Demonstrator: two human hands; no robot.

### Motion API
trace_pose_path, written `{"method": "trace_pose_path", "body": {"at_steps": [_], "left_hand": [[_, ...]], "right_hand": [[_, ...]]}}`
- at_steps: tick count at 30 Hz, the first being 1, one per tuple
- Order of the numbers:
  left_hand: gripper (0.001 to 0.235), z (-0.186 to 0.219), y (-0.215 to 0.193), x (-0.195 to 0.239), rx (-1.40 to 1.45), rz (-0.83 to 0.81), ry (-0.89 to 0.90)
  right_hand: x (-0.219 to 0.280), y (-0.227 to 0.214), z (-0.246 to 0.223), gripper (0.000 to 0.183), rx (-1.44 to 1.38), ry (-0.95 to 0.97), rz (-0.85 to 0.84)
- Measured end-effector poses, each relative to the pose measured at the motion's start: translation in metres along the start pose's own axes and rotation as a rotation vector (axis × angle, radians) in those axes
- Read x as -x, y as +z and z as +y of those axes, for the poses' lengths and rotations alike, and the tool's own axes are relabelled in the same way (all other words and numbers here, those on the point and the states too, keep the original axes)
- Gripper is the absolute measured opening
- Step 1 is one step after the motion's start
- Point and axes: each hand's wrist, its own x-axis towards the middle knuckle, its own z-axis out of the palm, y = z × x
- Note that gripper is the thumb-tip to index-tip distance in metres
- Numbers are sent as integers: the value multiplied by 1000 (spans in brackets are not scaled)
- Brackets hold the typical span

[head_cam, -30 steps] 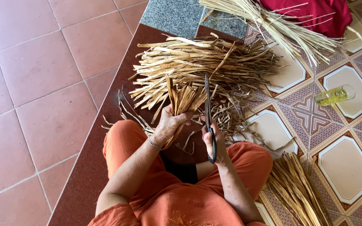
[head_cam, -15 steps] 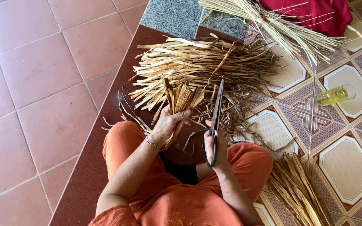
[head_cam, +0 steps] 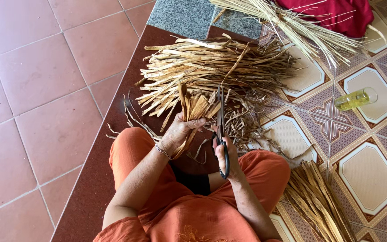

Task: The person sits on a tiled floor and uses scissors to trim the ends of dried plant strips. They gather the strips into bundles, cut them to a uniform length, and place the trimmed pieces aside.

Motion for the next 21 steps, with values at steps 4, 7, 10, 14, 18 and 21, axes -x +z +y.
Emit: {"method": "trace_pose_path", "body": {"at_steps": [4,7,10,14,18,21], "left_hand": [[23,2,5,2,43,-26,23],[19,5,10,5,38,-53,-18],[15,4,13,7,-32,-79,-22],[18,5,13,5,-62,-44,-69],[20,0,9,-3,-137,-25,-56],[25,-9,8,-4,-141,0,-41]], "right_hand": [[2,1,6,77,9,23,29],[5,5,14,70,44,-21,69],[6,13,23,63,36,-27,105],[1,13,25,59,-86,24,152],[11,2,8,74,-75,-48,79],[15,-1,-2,79,-46,-86,24]]}}
